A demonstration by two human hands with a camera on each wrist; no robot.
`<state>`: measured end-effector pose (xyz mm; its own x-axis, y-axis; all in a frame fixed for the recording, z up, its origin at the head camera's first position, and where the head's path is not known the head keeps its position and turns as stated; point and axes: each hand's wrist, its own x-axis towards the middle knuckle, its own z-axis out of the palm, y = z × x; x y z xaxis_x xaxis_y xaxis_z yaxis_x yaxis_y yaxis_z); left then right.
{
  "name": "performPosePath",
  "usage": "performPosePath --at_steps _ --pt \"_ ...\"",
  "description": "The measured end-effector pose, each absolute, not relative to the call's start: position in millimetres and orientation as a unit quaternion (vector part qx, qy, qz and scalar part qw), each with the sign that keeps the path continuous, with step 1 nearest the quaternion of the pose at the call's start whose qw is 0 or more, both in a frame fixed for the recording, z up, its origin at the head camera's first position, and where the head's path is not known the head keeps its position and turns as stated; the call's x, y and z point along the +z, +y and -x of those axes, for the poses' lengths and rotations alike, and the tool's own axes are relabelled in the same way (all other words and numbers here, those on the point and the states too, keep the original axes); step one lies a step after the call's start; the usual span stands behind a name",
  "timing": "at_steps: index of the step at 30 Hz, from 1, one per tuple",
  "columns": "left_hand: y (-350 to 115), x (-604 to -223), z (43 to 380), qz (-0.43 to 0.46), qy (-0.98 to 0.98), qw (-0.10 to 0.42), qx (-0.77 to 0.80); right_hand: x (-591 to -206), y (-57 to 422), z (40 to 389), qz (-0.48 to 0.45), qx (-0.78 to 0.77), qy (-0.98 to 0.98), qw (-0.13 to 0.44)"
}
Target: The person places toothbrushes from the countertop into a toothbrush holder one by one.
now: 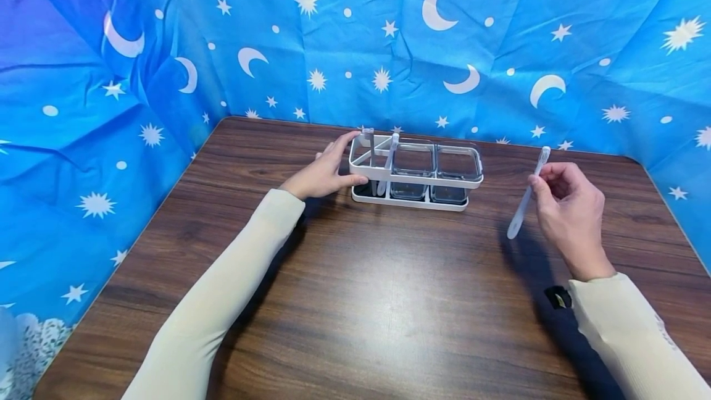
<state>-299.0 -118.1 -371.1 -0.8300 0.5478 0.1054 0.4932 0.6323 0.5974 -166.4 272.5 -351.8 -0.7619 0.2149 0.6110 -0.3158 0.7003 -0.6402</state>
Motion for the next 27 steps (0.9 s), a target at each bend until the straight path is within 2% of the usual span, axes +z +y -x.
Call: performPosePath --at_steps 17,27 --pt "-119 -372 298 -0.289 0.901 0.041 0.320 -318 245 175 -0.104 0.447 -0.792 0.403" --pt "-119 -371 298 -0.291 0.901 0.044 0.318 -285 206 174 -0.145 0.512 -0.723 0.440"
